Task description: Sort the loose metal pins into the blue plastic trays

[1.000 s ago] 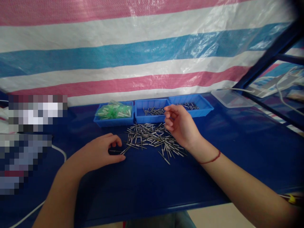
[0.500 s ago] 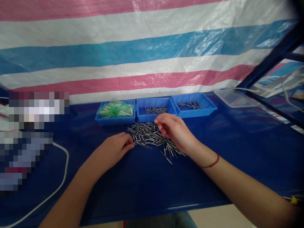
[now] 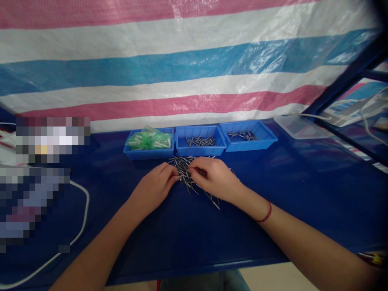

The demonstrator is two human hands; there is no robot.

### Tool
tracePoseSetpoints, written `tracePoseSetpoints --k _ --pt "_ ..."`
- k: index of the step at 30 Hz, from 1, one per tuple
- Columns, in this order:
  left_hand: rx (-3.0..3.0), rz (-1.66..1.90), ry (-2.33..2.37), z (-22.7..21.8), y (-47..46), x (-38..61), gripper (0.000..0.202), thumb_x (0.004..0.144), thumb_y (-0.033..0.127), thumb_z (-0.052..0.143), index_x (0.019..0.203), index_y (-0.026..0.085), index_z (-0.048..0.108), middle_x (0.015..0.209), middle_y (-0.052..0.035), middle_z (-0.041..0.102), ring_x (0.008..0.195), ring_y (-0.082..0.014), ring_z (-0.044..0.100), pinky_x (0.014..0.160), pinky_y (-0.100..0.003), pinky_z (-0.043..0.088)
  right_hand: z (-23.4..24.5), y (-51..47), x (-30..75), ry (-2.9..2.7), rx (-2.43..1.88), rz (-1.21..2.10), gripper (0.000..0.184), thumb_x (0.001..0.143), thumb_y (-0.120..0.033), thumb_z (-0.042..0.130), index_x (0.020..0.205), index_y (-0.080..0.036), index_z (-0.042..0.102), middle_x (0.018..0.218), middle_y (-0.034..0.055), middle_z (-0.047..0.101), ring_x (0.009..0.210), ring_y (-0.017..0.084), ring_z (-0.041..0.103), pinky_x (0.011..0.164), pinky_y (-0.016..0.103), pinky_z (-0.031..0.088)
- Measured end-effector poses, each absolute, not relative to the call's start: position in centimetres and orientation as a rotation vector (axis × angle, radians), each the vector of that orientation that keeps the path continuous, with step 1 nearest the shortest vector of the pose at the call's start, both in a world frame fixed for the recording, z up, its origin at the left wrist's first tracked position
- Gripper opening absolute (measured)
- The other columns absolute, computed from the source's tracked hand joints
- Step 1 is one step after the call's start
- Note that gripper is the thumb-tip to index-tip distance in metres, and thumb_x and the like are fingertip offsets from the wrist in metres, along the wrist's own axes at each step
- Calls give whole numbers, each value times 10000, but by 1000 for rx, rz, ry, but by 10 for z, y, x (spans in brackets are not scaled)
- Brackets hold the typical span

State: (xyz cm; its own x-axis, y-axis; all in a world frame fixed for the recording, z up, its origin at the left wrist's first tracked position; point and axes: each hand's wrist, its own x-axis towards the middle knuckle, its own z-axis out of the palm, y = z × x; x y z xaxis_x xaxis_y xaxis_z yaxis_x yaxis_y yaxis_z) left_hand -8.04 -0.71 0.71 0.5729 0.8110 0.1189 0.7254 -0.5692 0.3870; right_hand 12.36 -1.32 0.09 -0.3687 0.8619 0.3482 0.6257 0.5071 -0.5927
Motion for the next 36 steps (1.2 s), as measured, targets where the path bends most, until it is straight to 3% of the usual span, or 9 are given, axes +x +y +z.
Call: tracePoseSetpoints --k 7,10,13,19,25,31,36 --pt "2287 741 1317 9 -7 -81 164 952 312 451 901 188 546 840 -1 567 768 -146 544 721 -267 415 5 -15 123 -2062 -1180 577 132 749 -96 580 843 -164 643 742 2 620 628 109 515 602 234 380" --pt "2128 821 1332 9 -10 -78 190 943 349 460 910 185 551 805 11 564 702 -129 521 658 -248 405 9 -16 121 -1957 -1098 749 65 798 -172 604 832 -163 659 722 -2 623 601 97 510 573 224 390" --pt "2037 840 1287 10 -13 -74 205 938 368 461 927 184 550 823 10 578 698 -124 521 633 -238 403 11 -18 119 -1783 -1068 877 128 844 -269 599 859 -166 674 776 20 663 597 100 510 565 236 400" --pt "2001 803 1262 15 -18 -70 217 931 378 455 922 183 550 826 5 608 703 -128 541 619 -237 414 10 -21 115 -1509 -1032 1110 174 812 -349 647 868 -186 672 729 16 652 567 116 528 529 255 403" --pt "2002 788 1256 14 -19 -70 212 923 372 481 915 181 570 800 11 607 677 -119 540 618 -234 428 11 -23 114 -1554 -1028 1052 169 828 -342 630 847 -181 680 741 23 659 591 120 541 545 258 417" --pt "2049 859 1165 12 -19 -68 173 916 328 522 985 188 597 895 -18 616 767 -131 574 687 -251 462 12 -25 116 -1677 -978 959 175 858 -315 596 919 -187 698 876 55 678 713 147 585 612 276 440" --pt "2095 993 1188 12 -19 -70 148 903 312 549 991 206 602 996 -40 576 838 -142 580 715 -255 486 11 -23 117 -1702 -1010 918 175 867 -296 575 933 -194 702 873 53 676 670 137 568 579 267 420"
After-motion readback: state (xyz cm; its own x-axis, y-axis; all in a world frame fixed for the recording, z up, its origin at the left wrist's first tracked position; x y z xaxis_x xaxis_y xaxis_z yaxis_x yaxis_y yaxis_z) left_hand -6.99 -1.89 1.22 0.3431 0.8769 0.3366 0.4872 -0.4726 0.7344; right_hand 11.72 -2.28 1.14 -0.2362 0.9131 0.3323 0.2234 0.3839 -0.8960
